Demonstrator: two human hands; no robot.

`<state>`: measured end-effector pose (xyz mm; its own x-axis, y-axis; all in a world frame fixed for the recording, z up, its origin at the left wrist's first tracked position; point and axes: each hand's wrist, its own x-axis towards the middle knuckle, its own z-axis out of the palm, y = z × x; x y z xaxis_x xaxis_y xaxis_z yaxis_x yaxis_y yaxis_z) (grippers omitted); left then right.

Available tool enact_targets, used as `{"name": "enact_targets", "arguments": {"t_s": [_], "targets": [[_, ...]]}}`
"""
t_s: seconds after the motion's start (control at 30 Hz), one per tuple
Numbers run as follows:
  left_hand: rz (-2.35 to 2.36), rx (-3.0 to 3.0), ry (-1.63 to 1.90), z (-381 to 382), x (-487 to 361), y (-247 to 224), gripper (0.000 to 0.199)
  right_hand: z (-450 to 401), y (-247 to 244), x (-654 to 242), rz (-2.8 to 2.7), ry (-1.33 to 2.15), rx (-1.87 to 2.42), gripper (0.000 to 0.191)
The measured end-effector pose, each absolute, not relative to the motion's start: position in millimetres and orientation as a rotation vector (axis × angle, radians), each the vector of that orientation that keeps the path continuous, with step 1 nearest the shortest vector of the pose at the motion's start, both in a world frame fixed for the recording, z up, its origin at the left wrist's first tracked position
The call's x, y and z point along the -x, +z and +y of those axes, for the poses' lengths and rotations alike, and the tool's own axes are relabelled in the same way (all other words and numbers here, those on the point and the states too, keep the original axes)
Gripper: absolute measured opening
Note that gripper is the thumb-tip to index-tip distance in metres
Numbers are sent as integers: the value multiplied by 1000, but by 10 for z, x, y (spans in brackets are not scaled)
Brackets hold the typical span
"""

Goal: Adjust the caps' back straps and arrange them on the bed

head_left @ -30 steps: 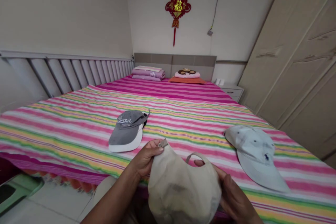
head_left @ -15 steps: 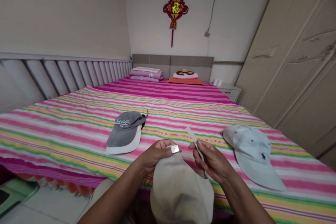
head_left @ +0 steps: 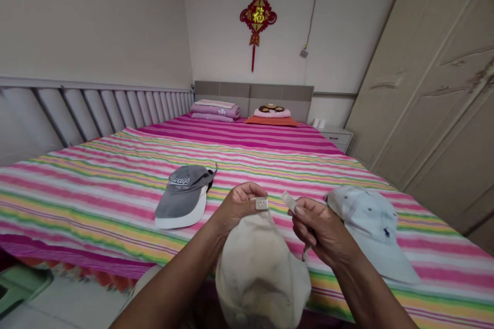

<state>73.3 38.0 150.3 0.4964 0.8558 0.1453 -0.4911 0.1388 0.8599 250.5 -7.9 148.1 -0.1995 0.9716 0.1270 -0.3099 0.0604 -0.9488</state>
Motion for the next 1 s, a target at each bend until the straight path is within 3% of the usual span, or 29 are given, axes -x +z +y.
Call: {"name": "enact_targets", "arguments": {"t_s": [0.7,1.0], "targets": [[565,-791,917,200,-684,990,28,-205,1182,-2285,-1086,1486,990,25],[638,-958,977,199,-724,931,29,-191,1125,-2139,-1061,1469,1015,26]]}}
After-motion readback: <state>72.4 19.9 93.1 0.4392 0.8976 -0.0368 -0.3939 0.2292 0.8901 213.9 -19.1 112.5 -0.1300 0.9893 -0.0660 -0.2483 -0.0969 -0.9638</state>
